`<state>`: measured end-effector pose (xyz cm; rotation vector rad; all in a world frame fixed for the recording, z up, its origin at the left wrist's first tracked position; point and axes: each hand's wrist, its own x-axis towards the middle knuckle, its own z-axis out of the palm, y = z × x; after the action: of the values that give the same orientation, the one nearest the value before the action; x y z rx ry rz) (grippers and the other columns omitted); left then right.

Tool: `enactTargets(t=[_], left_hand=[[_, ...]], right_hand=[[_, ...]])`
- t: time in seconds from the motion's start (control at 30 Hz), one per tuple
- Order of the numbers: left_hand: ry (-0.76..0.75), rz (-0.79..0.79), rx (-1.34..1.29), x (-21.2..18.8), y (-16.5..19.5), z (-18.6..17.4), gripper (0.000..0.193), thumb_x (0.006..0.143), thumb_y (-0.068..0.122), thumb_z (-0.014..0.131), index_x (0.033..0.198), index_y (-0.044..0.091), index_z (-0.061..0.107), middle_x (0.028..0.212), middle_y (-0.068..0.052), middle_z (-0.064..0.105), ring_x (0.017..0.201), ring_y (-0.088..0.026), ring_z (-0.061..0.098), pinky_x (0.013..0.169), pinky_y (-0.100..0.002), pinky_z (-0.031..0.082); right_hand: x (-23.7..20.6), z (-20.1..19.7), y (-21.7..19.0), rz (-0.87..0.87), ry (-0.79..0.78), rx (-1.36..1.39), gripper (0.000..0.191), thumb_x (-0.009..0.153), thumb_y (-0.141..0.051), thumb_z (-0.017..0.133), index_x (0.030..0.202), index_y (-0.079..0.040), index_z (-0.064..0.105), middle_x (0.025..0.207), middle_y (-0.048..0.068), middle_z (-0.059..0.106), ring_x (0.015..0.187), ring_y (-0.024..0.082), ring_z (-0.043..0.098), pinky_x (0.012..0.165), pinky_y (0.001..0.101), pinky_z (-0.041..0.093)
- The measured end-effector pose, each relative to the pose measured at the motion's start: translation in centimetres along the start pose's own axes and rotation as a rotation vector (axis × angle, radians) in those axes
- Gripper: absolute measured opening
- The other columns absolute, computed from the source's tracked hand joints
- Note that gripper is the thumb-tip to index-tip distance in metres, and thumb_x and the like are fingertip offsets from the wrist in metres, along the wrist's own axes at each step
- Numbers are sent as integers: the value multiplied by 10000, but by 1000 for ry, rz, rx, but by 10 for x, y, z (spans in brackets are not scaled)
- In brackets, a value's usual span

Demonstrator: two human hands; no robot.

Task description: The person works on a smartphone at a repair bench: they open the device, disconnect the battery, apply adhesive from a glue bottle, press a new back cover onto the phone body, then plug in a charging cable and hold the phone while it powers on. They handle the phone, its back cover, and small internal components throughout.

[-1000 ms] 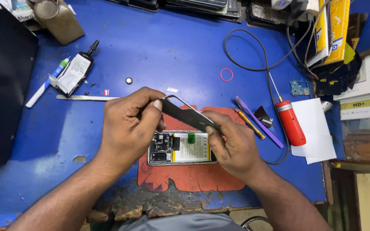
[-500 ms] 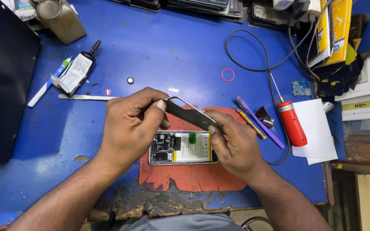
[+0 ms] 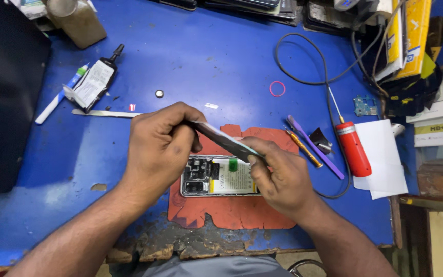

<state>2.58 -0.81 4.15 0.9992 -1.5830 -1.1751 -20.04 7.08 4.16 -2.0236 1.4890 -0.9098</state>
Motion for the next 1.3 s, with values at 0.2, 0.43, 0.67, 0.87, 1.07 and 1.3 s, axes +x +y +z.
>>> enactTargets(t=[0.2,0.43,0.67,0.87,1.07,1.3], left_hand=[[19,76,149,-2,1,-4,215,889,-50,539,1012,-1,708,595,-91,583,499,-112,538,491,-332,435],[-2,54,-134,2,0,-10,403,890,-60,418,1222,2,638,924,-32,690,694,-96,687,653,-250,568],[-46,-56,-290,4,-2,-9,262,1005,-13,493,1209,-40,654,883,-55,728,731,-83,705,662,-222,589],[64,26,-23,1,-1,-7,76,963,15,623,983,-15,689,668,-15,684,578,-51,590,494,-249,441],[137,206,271,1,1,-5,92,909,-55,621,948,-15,694,643,-83,587,515,-89,518,482,-291,384],[144,191,334,1,0,-1,96,915,-58,616,939,-13,698,667,-106,615,525,-130,545,503,-332,412]], right_hand=[[1,2,4,-10,58,29,301,985,11,637,1285,7,613,1089,110,732,880,138,712,770,263,559],[0,6,10,230,57,307,314,990,-27,629,1298,25,601,1082,87,698,965,98,669,839,258,564],[3,4,18,422,85,887,356,977,-10,587,1328,30,550,1131,96,698,976,133,700,833,301,608],[-3,8,12,202,71,432,304,1035,11,587,1338,30,570,1156,95,696,1031,125,670,906,270,560],[-8,9,2,36,79,-6,320,965,46,643,1278,-13,618,924,81,724,660,97,691,585,246,560],[-3,4,-4,29,10,-49,378,911,78,632,1277,-16,644,760,64,681,569,98,634,523,284,511]])
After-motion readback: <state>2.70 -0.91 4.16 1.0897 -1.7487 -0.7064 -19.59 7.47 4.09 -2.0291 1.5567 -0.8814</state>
